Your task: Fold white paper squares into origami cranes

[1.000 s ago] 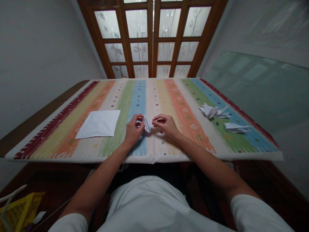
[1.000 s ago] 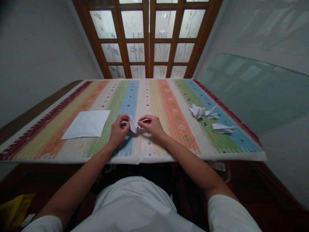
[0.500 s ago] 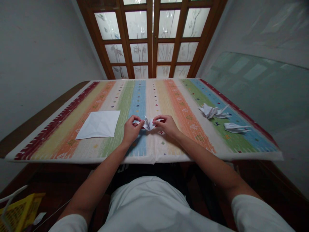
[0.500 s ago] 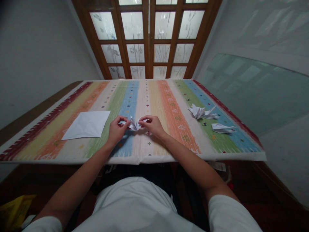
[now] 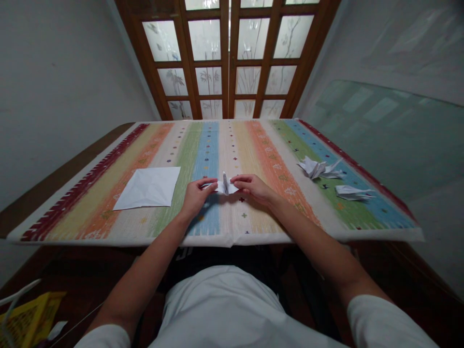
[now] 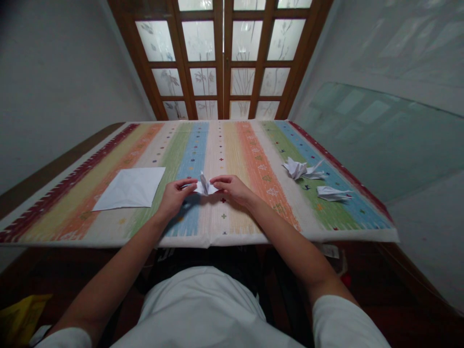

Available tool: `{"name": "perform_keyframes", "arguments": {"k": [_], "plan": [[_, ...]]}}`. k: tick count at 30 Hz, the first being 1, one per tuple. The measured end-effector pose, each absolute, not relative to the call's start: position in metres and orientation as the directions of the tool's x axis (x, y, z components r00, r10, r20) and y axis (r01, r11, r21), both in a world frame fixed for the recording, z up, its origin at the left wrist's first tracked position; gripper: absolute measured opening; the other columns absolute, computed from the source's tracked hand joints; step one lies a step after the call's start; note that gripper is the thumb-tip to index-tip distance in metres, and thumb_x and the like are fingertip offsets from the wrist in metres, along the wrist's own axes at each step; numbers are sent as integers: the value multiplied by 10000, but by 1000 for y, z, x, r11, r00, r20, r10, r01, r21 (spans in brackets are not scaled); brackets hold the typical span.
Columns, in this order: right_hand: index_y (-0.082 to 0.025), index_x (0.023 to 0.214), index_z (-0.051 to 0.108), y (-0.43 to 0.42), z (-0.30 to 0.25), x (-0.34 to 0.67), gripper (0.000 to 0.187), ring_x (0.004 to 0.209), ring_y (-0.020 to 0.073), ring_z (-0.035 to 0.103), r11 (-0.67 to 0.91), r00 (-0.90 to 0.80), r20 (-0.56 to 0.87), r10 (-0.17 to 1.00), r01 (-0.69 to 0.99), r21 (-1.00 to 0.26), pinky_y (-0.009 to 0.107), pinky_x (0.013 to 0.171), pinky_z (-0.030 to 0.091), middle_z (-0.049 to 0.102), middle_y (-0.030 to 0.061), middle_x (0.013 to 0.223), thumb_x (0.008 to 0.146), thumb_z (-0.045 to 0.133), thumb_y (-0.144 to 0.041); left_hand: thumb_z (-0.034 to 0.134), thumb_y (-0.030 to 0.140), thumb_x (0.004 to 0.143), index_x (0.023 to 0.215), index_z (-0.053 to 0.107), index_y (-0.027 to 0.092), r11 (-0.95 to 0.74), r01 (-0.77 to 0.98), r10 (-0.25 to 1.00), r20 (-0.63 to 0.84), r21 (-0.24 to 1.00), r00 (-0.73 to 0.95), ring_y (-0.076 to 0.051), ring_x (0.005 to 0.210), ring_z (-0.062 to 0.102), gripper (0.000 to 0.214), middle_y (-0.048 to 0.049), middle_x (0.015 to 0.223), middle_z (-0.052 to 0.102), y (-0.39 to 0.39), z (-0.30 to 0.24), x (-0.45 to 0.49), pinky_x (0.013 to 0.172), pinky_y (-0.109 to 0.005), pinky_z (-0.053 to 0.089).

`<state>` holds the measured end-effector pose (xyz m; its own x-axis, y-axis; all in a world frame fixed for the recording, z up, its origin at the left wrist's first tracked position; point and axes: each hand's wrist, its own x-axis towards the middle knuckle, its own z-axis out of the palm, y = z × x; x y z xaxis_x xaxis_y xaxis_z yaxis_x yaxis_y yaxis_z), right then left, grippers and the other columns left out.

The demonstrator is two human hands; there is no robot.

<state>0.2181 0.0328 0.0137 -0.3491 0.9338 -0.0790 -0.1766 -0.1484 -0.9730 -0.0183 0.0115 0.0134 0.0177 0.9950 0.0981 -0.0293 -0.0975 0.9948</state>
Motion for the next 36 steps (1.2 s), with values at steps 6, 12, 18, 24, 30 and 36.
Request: {"name": "perform_keyframes", "arguments": {"k": [6,12,18,24,30,36], "plan": [[-179,828,823,32,15,216,289,648,137,636,-134,-274,-83,958,-174,-976,267,584,487,746,35,797,605,959,-302,944,354,694,1016,759,162,-57,-50,991,62,997,117,-188,821,778,418,-76,1048,784,7,13,-17,815,-370,675],[-175,805,820,29,17,215,259,621,123,594,-84,-300,-44,953,-122,-989,260,573,453,717,12,730,591,939,-260,878,348,727,1078,811,185,-135,34,959,122,990,254,-221,898,766,393,-90,1050,820,5,15,-18,775,-342,650],[-192,897,837,31,15,218,342,671,145,649,-128,-289,-82,954,-144,-981,271,607,500,760,32,803,584,959,-258,869,398,724,956,878,182,-136,160,973,101,978,209,-241,857,758,317,-96,957,849,6,18,-19,843,-378,606],[-205,854,816,36,13,221,351,667,131,650,-165,-331,-85,940,-219,-962,258,605,518,748,7,786,559,999,-258,956,395,638,934,884,195,-135,110,982,118,985,149,-263,951,768,365,-105,996,850,4,24,-19,961,-411,587],[-213,880,809,39,12,226,437,722,126,677,-177,-377,-59,924,-287,-941,243,646,540,758,0,831,544,1068,-321,983,369,588,957,874,186,-144,60,981,134,988,143,-257,935,760,426,-89,976,831,4,24,-21,948,-412,600],[-226,873,796,38,17,226,492,654,102,625,-174,-386,-35,922,-330,-928,216,578,494,717,-33,776,503,1091,-361,981,348,584,971,854,190,-184,29,973,178,983,150,-257,991,754,437,-82,1014,817,5,25,-22,981,-415,598]]}}
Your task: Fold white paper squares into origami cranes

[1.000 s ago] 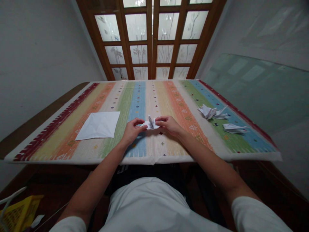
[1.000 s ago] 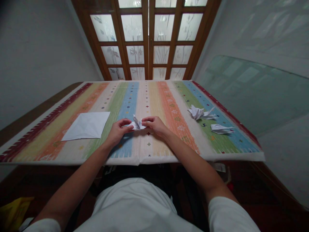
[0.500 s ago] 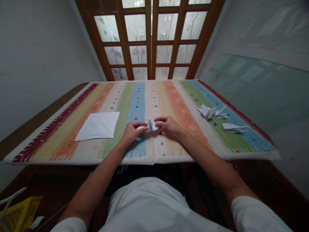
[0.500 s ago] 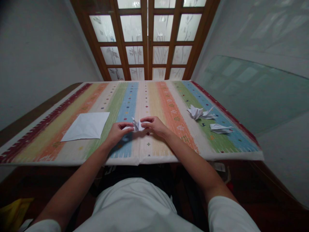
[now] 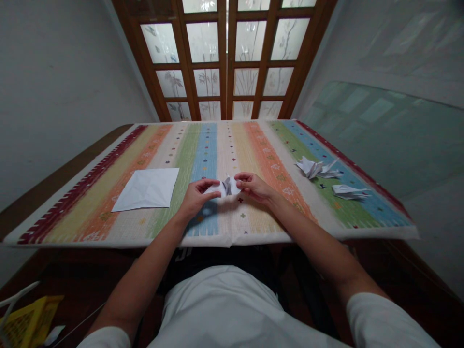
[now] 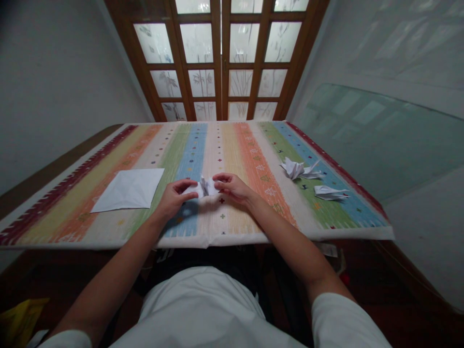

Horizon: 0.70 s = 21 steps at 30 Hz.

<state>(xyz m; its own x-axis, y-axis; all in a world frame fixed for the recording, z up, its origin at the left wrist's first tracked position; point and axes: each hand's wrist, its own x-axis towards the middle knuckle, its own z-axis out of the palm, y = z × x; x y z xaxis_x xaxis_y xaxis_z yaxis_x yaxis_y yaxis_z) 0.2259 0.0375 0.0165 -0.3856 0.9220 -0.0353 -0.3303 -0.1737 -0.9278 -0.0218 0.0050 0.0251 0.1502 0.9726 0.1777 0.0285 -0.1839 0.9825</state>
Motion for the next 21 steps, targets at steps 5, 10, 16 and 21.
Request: {"name": "perform_keyframes", "arguments": {"k": [5,10,16,21], "plan": [[-242,834,769,35,24,225,480,667,110,627,-150,-334,-26,942,-351,-924,230,630,529,701,-49,742,497,1081,-382,969,397,618,925,845,200,-185,-17,977,186,983,107,-251,999,742,386,-75,998,809,8,22,-22,942,-406,620],[-254,898,762,35,26,227,551,751,145,690,-169,-314,-46,948,-379,-910,266,707,574,766,-25,845,480,1081,-419,1013,513,577,903,843,191,-119,-155,979,143,981,149,-214,861,738,489,-61,942,795,9,18,-23,812,-380,657],[-251,950,756,43,18,231,593,709,122,672,-166,-260,-65,963,-389,-906,228,667,554,745,-38,819,489,1088,-420,1004,568,624,990,860,193,-110,-170,972,142,979,186,-219,891,752,543,-79,999,812,9,17,-24,836,-395,666],[-262,998,712,45,20,236,619,751,142,678,-100,-220,-16,975,-373,-922,241,665,537,714,-43,813,537,1068,-474,1031,492,572,992,856,187,-139,-157,983,155,978,98,-218,871,752,548,-83,972,824,13,16,-26,847,-393,650]]}}
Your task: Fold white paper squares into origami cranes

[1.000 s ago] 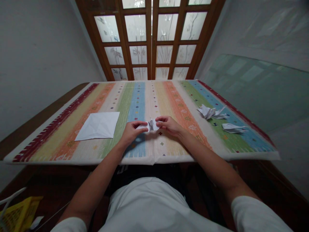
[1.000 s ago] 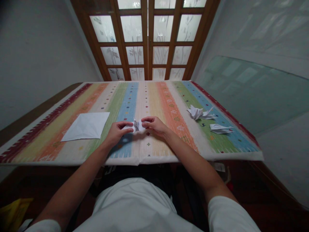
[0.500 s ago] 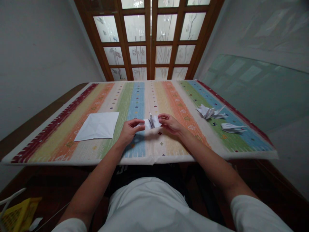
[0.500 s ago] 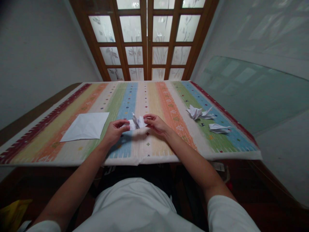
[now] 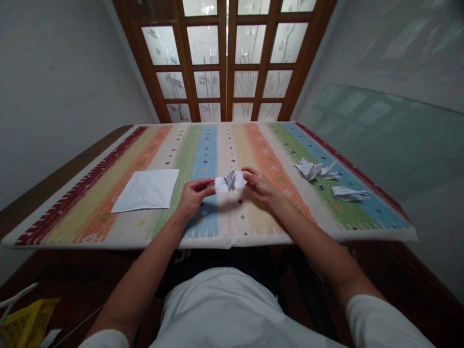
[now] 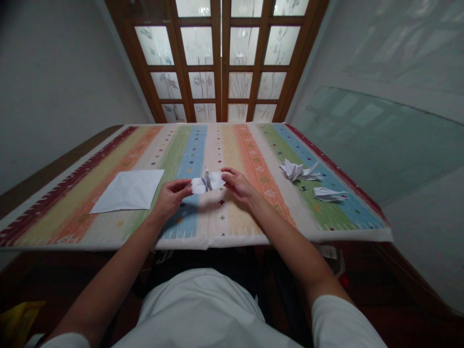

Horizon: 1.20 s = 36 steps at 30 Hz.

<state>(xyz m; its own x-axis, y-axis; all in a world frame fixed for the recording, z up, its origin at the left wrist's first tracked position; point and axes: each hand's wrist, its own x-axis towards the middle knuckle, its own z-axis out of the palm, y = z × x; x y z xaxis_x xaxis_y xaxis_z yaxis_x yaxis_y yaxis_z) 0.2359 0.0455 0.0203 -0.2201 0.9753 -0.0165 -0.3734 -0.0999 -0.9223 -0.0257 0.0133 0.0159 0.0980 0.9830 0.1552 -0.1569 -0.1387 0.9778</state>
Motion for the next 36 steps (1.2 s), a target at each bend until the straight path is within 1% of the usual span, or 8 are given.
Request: {"name": "perform_keyframes", "arguments": {"k": [6,9,12,18,21,23,31,36], "plan": [[-260,838,713,41,30,241,452,928,198,691,29,-138,70,988,-280,-960,305,790,546,784,35,1044,550,1014,-435,925,562,726,1115,798,197,-223,-61,967,228,973,116,-256,1008,758,548,-112,1157,805,13,19,-26,888,-406,650],[-249,812,750,45,36,255,216,1056,231,698,188,-40,193,980,-106,-976,347,845,544,765,71,1251,659,863,-353,781,490,894,1131,764,214,-340,182,940,329,923,90,-268,1114,730,364,-118,1196,779,12,20,-25,1005,-450,621],[-227,786,761,55,45,280,127,1111,275,697,353,175,375,911,144,-925,374,846,552,768,109,1187,694,692,-281,691,331,954,1068,773,226,-400,507,902,425,763,73,-301,1252,673,175,-139,1270,743,14,19,-26,1188,-533,505],[-203,836,722,62,54,358,245,1165,317,642,246,609,607,510,573,-782,526,1047,522,669,132,1087,730,527,-100,647,276,938,1252,765,107,-100,872,916,386,479,-107,-492,1576,387,376,-287,1686,427,15,14,-36,1302,-695,287],[-215,910,673,59,50,398,315,1222,340,586,133,749,632,196,619,-774,584,1171,411,570,152,1181,722,504,-27,620,355,962,1281,727,21,71,919,924,322,389,-208,-604,1618,240,474,-382,1721,318,15,10,-42,1252,-820,206],[-226,923,630,57,45,418,358,1242,360,573,110,794,599,103,590,-800,608,1209,350,523,146,1186,692,487,7,611,424,973,1249,734,33,143,923,928,276,357,-251,-644,1589,264,495,-399,1685,373,16,8,-45,1200,-870,213],[-223,905,640,56,39,438,458,1316,400,532,-16,901,433,-39,433,-901,612,1162,386,480,149,1215,566,540,69,566,382,1002,1261,710,105,52,958,965,234,283,-122,-486,1302,608,406,-312,1332,698,16,9,-47,1066,-659,499],[-195,1020,676,51,54,417,434,1374,382,511,70,739,671,-69,674,-735,615,1218,321,490,188,1262,679,509,15,554,148,957,1149,749,174,-251,902,958,226,351,178,-382,1190,682,275,-205,1226,759,18,13,-40,1039,-529,529]]}}
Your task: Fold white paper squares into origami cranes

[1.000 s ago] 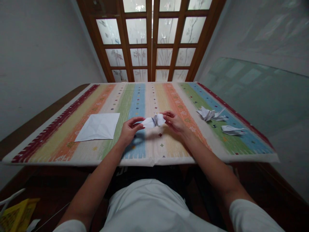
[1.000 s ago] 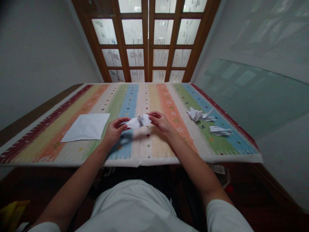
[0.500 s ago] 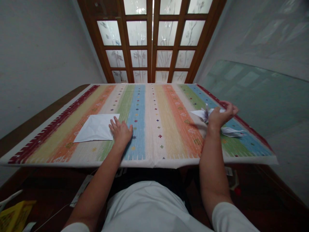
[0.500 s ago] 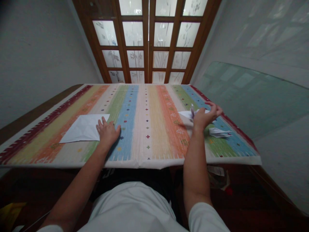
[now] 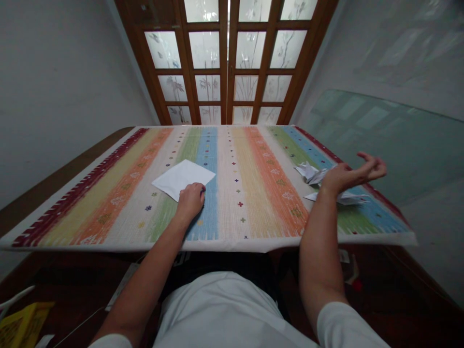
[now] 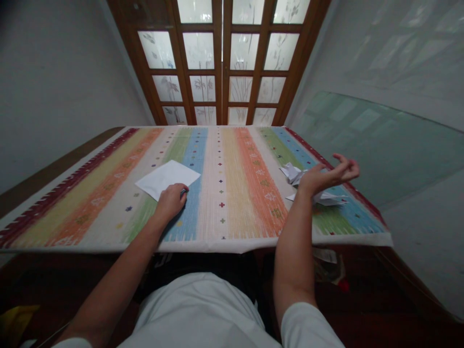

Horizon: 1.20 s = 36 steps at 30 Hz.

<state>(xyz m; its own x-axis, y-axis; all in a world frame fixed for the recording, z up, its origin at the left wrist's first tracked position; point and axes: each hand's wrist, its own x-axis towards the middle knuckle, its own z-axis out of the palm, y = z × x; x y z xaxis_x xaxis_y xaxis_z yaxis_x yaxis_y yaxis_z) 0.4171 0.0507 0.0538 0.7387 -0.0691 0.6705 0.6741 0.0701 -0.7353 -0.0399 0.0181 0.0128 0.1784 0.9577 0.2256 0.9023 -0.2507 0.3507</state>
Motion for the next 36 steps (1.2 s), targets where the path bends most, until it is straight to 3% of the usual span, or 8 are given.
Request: {"name": "perform_keyframes", "arguments": {"k": [4,8,10,13,17,20,25,36], "plan": [[-225,909,707,48,62,363,230,1185,343,631,288,500,818,284,769,-570,588,1123,455,635,139,1104,826,547,-82,526,38,906,1067,751,220,-553,733,833,242,397,497,-287,1101,709,331,-121,1135,774,15,12,-29,1008,-416,548],[-251,945,810,45,54,300,124,1054,295,709,561,-171,556,813,484,-672,492,1078,523,768,86,1035,881,786,-354,532,29,906,1000,737,231,-666,612,735,238,427,634,-246,1003,725,303,-81,1048,771,8,11,-23,940,-358,560],[-272,1083,846,44,45,278,433,1165,314,704,590,-542,365,757,328,-738,474,1120,517,780,93,1198,699,978,-420,549,24,897,1031,737,232,-679,578,722,267,454,638,-237,987,735,310,-74,1039,773,7,9,-22,931,-346,564],[-284,1273,814,41,33,262,804,1334,326,644,606,-727,261,635,260,-752,468,1197,472,710,103,1411,525,1074,-429,540,39,924,1102,725,223,-703,532,702,341,473,625,-227,998,748,316,-78,1072,777,6,7,-23,933,-345,575],[-236,1237,823,41,22,261,457,1246,294,697,617,-712,226,665,354,-702,439,1147,506,764,114,1325,787,881,-295,615,198,988,1200,691,202,-716,499,695,434,488,573,-249,1071,754,226,-98,1143,776,4,11,-27,993,-397,593],[-211,1070,851,45,20,268,251,1000,257,754,557,-608,236,758,414,-720,392,977,571,824,86,1057,905,668,-257,811,416,902,1338,640,205,-692,493,721,462,528,516,-327,1276,707,515,-144,1355,733,3,19,-34,1143,-498,545],[-200,895,815,52,25,284,271,813,241,708,435,-400,271,876,408,-803,337,739,558,792,76,896,908,719,-453,880,458,828,1504,538,259,-594,423,787,387,684,480,-322,1242,736,784,-136,1336,750,6,21,-41,1122,-499,568],[-220,1020,728,51,31,283,338,767,207,685,269,-251,217,943,196,-943,296,635,545,761,58,912,823,804,-484,706,237,936,1442,518,244,-416,381,909,393,826,139,-159,808,699,540,26,861,696,22,9,-40,806,-294,551]]}}
